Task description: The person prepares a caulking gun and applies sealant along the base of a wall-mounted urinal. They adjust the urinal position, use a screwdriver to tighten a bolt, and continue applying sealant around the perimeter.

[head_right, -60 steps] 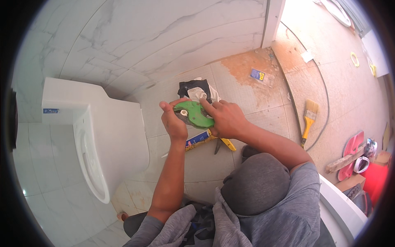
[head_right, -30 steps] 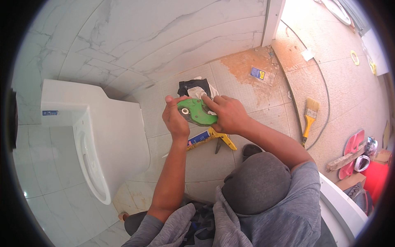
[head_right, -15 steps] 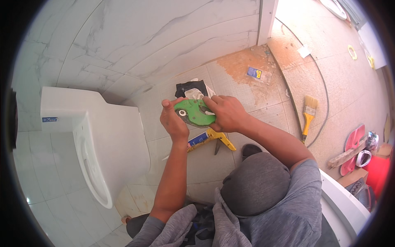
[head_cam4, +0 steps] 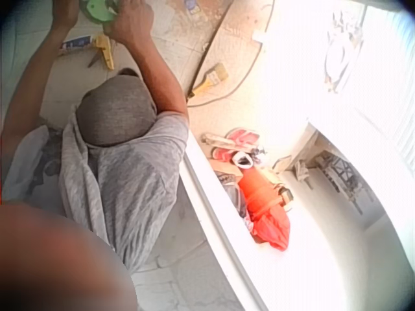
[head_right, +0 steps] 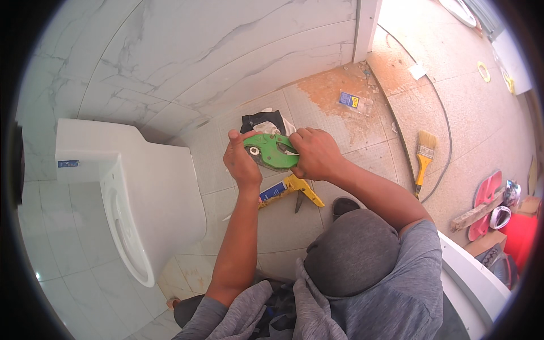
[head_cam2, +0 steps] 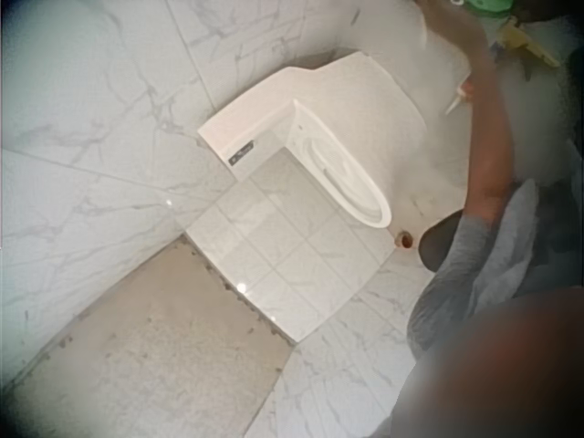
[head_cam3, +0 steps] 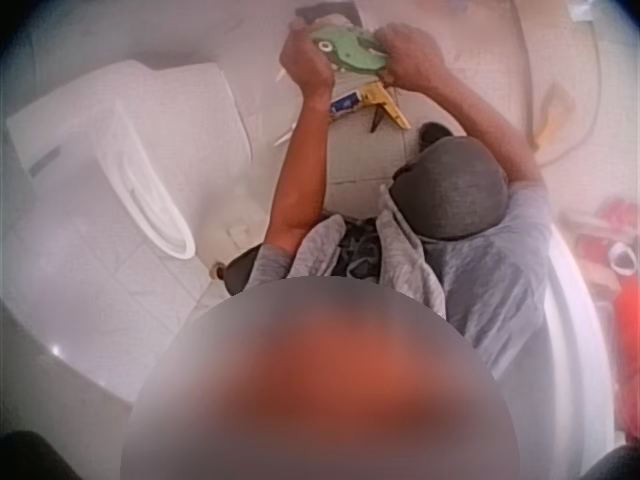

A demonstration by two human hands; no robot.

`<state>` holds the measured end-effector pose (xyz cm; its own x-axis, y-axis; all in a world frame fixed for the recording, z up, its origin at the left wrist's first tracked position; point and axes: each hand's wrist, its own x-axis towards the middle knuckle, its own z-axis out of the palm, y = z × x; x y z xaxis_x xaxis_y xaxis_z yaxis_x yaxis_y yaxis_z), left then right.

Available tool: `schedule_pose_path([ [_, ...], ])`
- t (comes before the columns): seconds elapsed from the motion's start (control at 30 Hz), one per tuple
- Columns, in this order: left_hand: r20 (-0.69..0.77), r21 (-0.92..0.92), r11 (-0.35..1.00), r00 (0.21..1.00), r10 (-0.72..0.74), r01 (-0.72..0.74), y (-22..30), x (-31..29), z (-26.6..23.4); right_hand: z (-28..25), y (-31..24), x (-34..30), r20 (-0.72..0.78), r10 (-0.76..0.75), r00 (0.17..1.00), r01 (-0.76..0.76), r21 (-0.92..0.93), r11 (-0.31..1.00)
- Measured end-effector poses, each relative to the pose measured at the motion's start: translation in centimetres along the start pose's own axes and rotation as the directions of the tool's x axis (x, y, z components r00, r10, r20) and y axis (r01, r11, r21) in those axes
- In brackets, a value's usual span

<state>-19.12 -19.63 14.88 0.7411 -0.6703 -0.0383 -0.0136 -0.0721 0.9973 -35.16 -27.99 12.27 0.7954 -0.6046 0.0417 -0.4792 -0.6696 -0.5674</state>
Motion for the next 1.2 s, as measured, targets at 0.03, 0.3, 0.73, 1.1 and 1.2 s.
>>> schedule_pose_path([
  [0.03, -0.003, 0.0, 1.0, 1.0, -0.004, 0.004, -0.1, 0.1, -0.1, -0.1, 0.0, 0.0, -0.039, -0.032, 0.999, 0.032, -0.005, 0.999],
  [0.3, -0.024, -0.043, 0.996, 0.997, -0.073, 0.072, -1.3, 0.5, -0.5, -0.1, -0.4, 0.0, -0.043, -0.057, 0.997, 0.057, -0.001, 0.998],
  [0.73, 0.016, -0.125, 0.981, 0.988, -0.151, 0.152, -3.4, 0.3, 2.5, -0.1, 2.5, -1.4, -0.038, -0.015, 0.999, 0.015, -0.021, 1.0],
  [1.1, 0.173, -0.103, 0.915, 0.913, -0.37, 0.391, -7.2, -0.6, 7.6, -1.3, 7.2, -3.8, 0.045, 0.104, 0.994, -0.094, -0.186, 0.978],
  [1.2, 0.269, 0.147, 0.858, 0.815, -0.513, 0.492, -7.4, -0.1, 7.6, -2.1, 8.5, -3.9, -0.097, 0.102, 0.99, -0.128, -0.315, 0.941],
])
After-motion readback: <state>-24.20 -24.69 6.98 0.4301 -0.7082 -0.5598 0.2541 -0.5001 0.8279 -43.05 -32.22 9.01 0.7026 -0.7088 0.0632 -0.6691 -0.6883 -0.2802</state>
